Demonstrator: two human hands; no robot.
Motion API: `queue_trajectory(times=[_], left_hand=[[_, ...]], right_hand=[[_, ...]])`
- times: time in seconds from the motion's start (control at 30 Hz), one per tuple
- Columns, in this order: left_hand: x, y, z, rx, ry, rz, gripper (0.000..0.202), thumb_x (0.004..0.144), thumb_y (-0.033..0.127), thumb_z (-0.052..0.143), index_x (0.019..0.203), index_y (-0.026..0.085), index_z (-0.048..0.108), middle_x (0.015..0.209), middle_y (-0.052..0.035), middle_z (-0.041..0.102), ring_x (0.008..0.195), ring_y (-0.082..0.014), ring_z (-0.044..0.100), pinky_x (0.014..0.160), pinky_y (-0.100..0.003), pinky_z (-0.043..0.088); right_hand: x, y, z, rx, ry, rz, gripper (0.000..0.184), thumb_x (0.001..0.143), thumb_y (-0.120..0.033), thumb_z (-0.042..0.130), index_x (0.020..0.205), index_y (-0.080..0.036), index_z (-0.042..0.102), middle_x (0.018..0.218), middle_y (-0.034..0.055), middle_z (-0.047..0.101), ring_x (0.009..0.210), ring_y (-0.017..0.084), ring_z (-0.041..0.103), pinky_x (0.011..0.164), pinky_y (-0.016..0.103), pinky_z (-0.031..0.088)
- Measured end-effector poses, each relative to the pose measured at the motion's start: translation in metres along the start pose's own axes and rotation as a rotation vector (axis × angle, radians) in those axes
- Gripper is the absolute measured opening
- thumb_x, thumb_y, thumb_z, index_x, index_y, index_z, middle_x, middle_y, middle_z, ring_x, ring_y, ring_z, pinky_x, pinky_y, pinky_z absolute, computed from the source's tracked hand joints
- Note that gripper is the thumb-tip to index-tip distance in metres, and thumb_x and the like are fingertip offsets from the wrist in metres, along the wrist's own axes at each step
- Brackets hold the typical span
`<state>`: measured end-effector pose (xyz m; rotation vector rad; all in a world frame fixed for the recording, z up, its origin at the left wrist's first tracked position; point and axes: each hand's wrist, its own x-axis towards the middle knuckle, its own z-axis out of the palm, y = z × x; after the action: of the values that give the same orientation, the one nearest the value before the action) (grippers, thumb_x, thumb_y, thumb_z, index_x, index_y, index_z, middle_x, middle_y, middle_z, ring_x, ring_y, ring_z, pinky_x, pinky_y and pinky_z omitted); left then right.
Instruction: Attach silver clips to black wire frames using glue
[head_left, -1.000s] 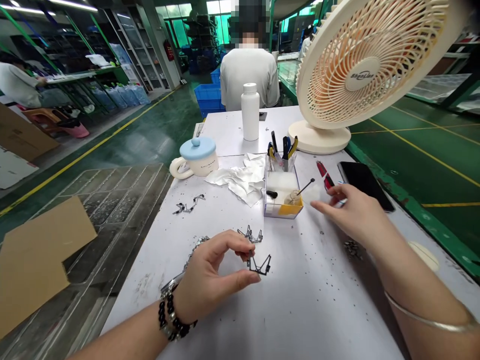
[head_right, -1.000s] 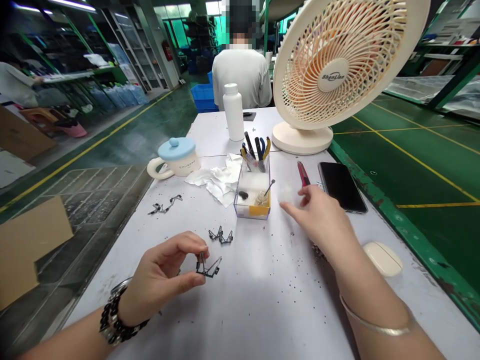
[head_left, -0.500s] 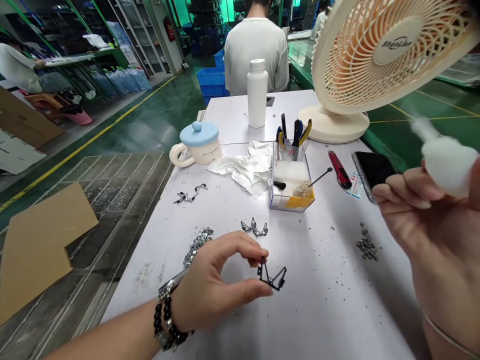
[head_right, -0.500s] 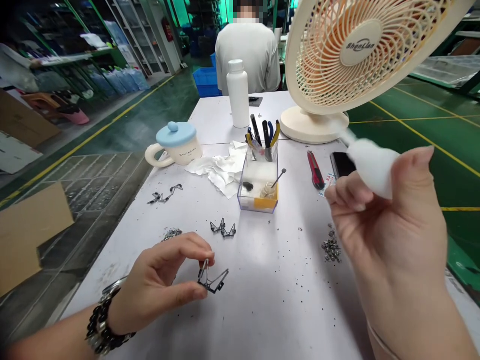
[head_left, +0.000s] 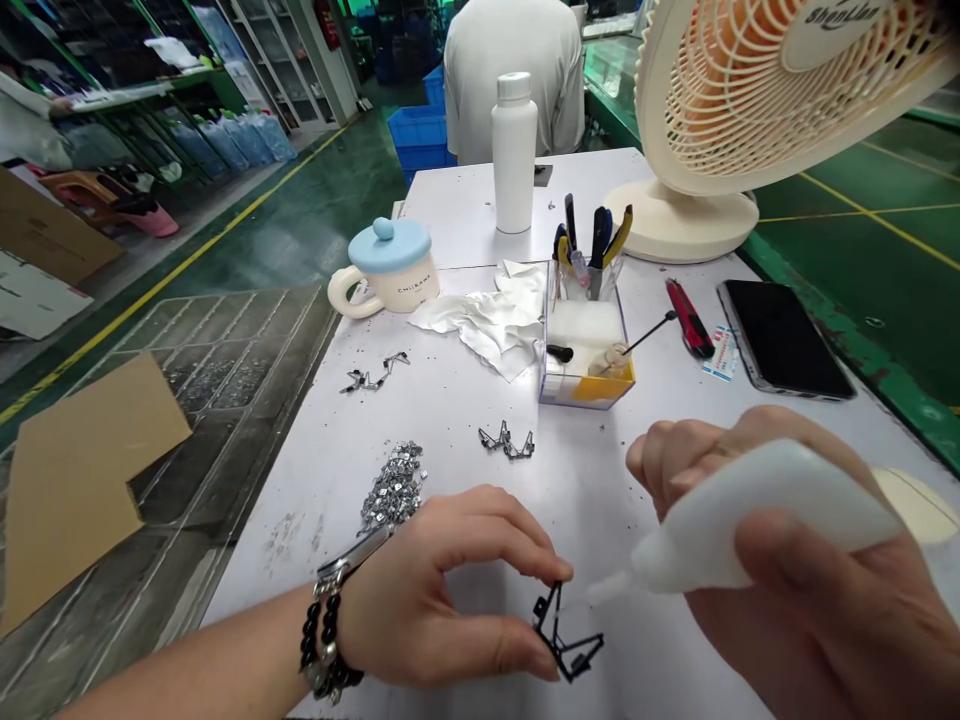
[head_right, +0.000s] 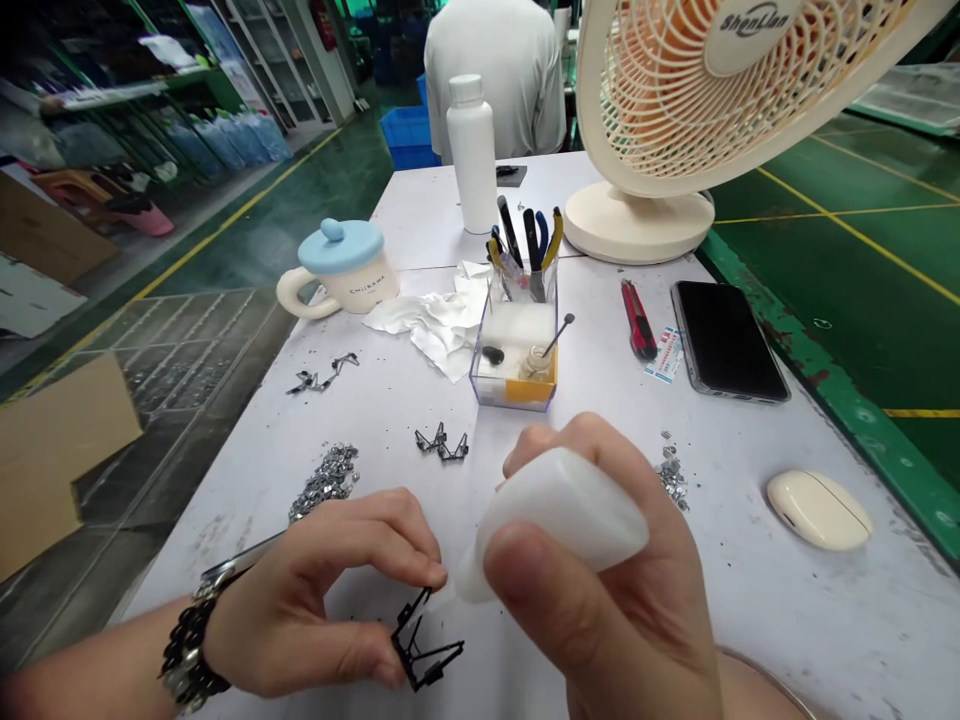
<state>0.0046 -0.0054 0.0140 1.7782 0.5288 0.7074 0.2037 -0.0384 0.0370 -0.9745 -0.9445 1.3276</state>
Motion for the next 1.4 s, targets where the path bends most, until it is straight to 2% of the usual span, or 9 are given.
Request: queue_trajectory(times=[0.17, 0.47, 0.63, 0.93, 1.23, 1.4], left_hand=[[0.0006, -0.0017, 0.0003, -0.007, -0.005, 0.001, 0.039, 0.062, 0.012, 0.079, 0.099, 0.015, 0.067, 0.088, -0.0103, 0.067, 0.081, -0.0188, 0.062, 0.077, -0.030, 0.052], [0.0007, -0.0021, 0.0001, 0.009, -0.004, 0.006, 0.037, 0.064, 0.015, 0.078, 0.099, 0.016, 0.067, 0.087, -0.0102, 0.068, 0.081, -0.0190, 0.062, 0.077, -0.030, 0.051], [0.0017, -0.0023, 0.0002, 0.008, -0.008, 0.001, 0.038, 0.062, 0.012, 0.079, 0.098, 0.014, 0.067, 0.086, -0.0103, 0.068, 0.080, -0.0187, 0.062, 0.076, -0.029, 0.051], [0.0015, -0.0033, 0.0008, 0.014, -0.004, 0.002, 0.036, 0.066, 0.017, 0.077, 0.100, 0.017, 0.067, 0.086, -0.0098, 0.068, 0.080, -0.0189, 0.062, 0.077, -0.030, 0.051], [0.0015, -0.0035, 0.0008, 0.007, -0.007, 0.001, 0.038, 0.063, 0.011, 0.078, 0.099, 0.014, 0.066, 0.087, -0.0090, 0.067, 0.082, -0.0176, 0.062, 0.079, -0.028, 0.050], [0.0006, -0.0026, 0.0007, -0.008, 0.008, 0.011, 0.039, 0.062, 0.009, 0.079, 0.098, 0.013, 0.066, 0.087, -0.0098, 0.067, 0.081, -0.0178, 0.062, 0.077, -0.028, 0.051]], right_hand=[[-0.0019, 0.0043, -0.0025, -0.003, -0.046, 0.001, 0.018, 0.076, -0.039, 0.067, 0.076, -0.027, 0.053, 0.070, 0.0019, 0.046, 0.057, 0.013, 0.042, 0.045, 0.029, 0.032], [-0.0005, 0.0057, -0.0023, -0.046, -0.054, -0.019, 0.018, 0.077, -0.042, 0.065, 0.078, -0.027, 0.055, 0.069, 0.0029, 0.047, 0.065, 0.017, 0.046, 0.046, 0.029, 0.033], [-0.0015, 0.0050, -0.0024, -0.027, -0.062, -0.010, 0.016, 0.077, -0.040, 0.066, 0.079, -0.029, 0.055, 0.072, 0.0022, 0.049, 0.058, 0.014, 0.042, 0.046, 0.030, 0.033], [-0.0034, 0.0046, -0.0020, 0.018, -0.074, -0.037, 0.021, 0.076, -0.038, 0.067, 0.069, -0.027, 0.051, 0.062, 0.0000, 0.039, 0.050, 0.011, 0.035, 0.044, 0.029, 0.033], [-0.0039, 0.0043, -0.0008, 0.033, -0.076, -0.033, 0.025, 0.076, -0.037, 0.068, 0.067, -0.025, 0.048, 0.061, -0.0010, 0.036, 0.049, 0.010, 0.034, 0.043, 0.028, 0.031], [0.0021, 0.0004, -0.0013, 0.017, 0.042, -0.047, 0.028, 0.073, -0.041, 0.069, 0.065, -0.024, 0.048, 0.062, 0.0015, 0.042, 0.058, 0.015, 0.040, 0.045, 0.029, 0.034]])
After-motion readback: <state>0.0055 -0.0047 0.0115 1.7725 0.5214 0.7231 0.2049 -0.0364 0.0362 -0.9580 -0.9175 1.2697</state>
